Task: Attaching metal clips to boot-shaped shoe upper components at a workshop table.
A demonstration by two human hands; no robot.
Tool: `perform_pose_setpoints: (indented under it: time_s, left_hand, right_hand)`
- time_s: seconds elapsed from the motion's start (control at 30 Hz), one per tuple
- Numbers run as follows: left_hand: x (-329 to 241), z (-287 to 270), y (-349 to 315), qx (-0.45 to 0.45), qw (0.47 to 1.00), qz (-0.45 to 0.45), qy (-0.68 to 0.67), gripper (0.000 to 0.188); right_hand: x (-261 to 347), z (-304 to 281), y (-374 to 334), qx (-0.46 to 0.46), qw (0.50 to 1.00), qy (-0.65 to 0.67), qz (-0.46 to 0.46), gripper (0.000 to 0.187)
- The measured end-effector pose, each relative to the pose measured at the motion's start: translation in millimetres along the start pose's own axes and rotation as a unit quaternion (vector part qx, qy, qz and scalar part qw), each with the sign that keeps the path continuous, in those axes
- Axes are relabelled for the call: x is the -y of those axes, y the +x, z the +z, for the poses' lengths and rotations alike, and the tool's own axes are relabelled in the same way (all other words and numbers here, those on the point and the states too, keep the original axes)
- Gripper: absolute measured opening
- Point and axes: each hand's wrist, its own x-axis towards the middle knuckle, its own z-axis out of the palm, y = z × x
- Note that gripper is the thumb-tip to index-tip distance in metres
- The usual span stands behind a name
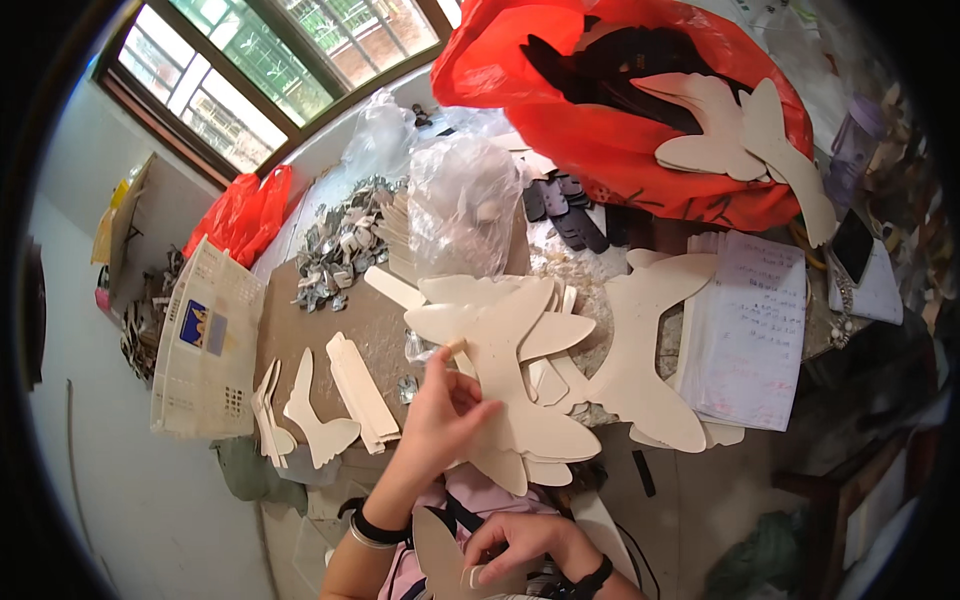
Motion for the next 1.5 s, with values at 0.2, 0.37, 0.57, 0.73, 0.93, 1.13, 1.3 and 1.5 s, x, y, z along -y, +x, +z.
perform_pose_setpoints:
  time_s: [0.2,0.37,0.57,0.73,0.93,1.13,1.3,1.5]
  left_hand:
    - [-4,-97,-11,-0.126,0.954,0.036,-0.269,0.069]
    - [11,-136,-36,-0.202,0.950,0.027,-0.236,0.071]
    - [22,-138,-44,-0.198,0.949,0.026,-0.244,0.067]
    - [22,-122,-37,-0.154,0.948,0.016,-0.277,0.056]
    - [-7,-65,-5,-0.020,0.953,0.026,-0.300,0.043]
    - [9,-30,-7,0.030,0.991,0.104,0.073,0.052]
    - [-2,-29,-16,-0.039,0.976,0.088,0.194,0.063]
    - [-33,-48,-31,-0.139,0.969,0.103,0.179,0.021]
  right_hand:
    - [-5,4,1,0.002,1.000,0.026,-0.009,0.020]
    - [2,7,2,-0.038,0.999,0.035,0.009,0.020]
    - [-1,11,1,-0.165,0.982,0.070,-0.064,0.023]
    - [-7,11,10,-0.119,0.993,0.010,-0.022,0.022]
    - [-16,13,7,-0.123,0.992,0.036,0.003,0.022]
    - [-11,12,5,-0.120,0.991,0.049,0.020,0.023]
    - [-10,8,7,-0.157,0.987,-0.028,0.036,0.024]
    - [-12,15,4,-0.208,0.977,0.042,-0.013,0.029]
